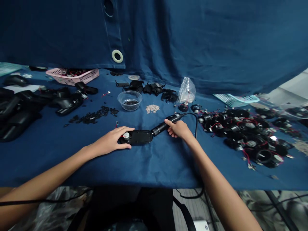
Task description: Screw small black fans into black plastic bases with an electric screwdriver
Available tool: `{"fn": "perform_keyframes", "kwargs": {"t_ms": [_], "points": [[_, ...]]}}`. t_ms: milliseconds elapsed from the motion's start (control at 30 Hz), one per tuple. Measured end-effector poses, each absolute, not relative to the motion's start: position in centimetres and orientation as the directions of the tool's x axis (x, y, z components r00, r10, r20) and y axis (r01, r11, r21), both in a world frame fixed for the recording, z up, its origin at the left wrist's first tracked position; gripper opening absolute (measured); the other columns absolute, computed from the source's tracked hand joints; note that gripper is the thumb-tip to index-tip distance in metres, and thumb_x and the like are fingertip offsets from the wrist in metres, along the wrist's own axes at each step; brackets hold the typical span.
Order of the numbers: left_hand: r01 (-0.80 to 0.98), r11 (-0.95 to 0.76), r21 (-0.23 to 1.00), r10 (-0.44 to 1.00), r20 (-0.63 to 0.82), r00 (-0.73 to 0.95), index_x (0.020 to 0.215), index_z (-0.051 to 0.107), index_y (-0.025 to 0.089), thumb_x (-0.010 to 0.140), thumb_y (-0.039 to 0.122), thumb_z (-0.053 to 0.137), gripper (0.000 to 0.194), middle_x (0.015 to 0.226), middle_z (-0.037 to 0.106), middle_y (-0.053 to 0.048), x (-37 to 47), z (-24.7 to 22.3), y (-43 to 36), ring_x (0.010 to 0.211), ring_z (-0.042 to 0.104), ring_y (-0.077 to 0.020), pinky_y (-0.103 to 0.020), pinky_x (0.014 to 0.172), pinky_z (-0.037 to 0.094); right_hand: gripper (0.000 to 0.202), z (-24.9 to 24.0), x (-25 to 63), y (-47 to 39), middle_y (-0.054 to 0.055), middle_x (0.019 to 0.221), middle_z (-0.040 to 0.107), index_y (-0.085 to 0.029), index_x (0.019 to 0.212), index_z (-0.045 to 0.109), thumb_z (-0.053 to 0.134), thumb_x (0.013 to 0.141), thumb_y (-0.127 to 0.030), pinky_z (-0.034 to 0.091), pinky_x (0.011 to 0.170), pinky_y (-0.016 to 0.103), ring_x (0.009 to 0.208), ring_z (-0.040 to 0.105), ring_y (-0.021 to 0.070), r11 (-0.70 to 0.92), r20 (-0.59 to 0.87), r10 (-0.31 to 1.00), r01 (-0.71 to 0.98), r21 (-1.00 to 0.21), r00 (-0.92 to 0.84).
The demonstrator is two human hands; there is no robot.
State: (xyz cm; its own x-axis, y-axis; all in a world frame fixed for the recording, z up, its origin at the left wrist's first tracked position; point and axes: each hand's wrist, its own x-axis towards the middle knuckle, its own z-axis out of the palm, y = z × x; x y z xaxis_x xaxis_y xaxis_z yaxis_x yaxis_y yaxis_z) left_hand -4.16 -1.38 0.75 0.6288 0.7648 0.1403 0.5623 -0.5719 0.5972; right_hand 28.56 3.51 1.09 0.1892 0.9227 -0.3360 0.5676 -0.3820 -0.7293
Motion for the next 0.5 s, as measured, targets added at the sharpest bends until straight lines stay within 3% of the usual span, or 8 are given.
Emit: {"fn": "perform_keyframes", "kwargs": {"t_ms": [200, 500], "points": [[0.624, -0.576, 0.528, 0.781, 0.13, 0.61, 0.144, 0.037, 0.026, 0.081, 0.056, 0.066, 0.075, 0.142, 0.049, -0.009, -4.3, 0.3, -1.6, 0.128, 0.049, -0.0295, -0.046, 0.108, 0.038, 0.054, 1.5, 28.3, 1.9, 0.011, 0.059, 0.066, -0.011, 0.065, 0.063, 0.049, 0.09, -0.057, 0.047, 0.043, 0.023, 0.04, 0.056, 0.0108, -0.331, -0.301, 0.938, 0.703, -0.629, 0.173], [0.643, -0.559, 0.523, 0.793, 0.112, 0.599, 0.142, 0.038, 0.027, 0.086, 0.053, 0.061, 0.066, 0.142, 0.047, -0.008, -5.5, 0.7, -1.9, 0.132, 0.044, -0.0306, -0.051, 0.113, 0.03, 0.041, 2.7, 27.3, -0.4, 0.007, 0.067, 0.067, -0.017, 0.073, 0.062, 0.047, 0.092, -0.05, 0.045, 0.057, 0.026, 0.054, 0.062, 0.0148, -0.199, -0.127, 0.979, 0.871, -0.449, 0.158]]}}
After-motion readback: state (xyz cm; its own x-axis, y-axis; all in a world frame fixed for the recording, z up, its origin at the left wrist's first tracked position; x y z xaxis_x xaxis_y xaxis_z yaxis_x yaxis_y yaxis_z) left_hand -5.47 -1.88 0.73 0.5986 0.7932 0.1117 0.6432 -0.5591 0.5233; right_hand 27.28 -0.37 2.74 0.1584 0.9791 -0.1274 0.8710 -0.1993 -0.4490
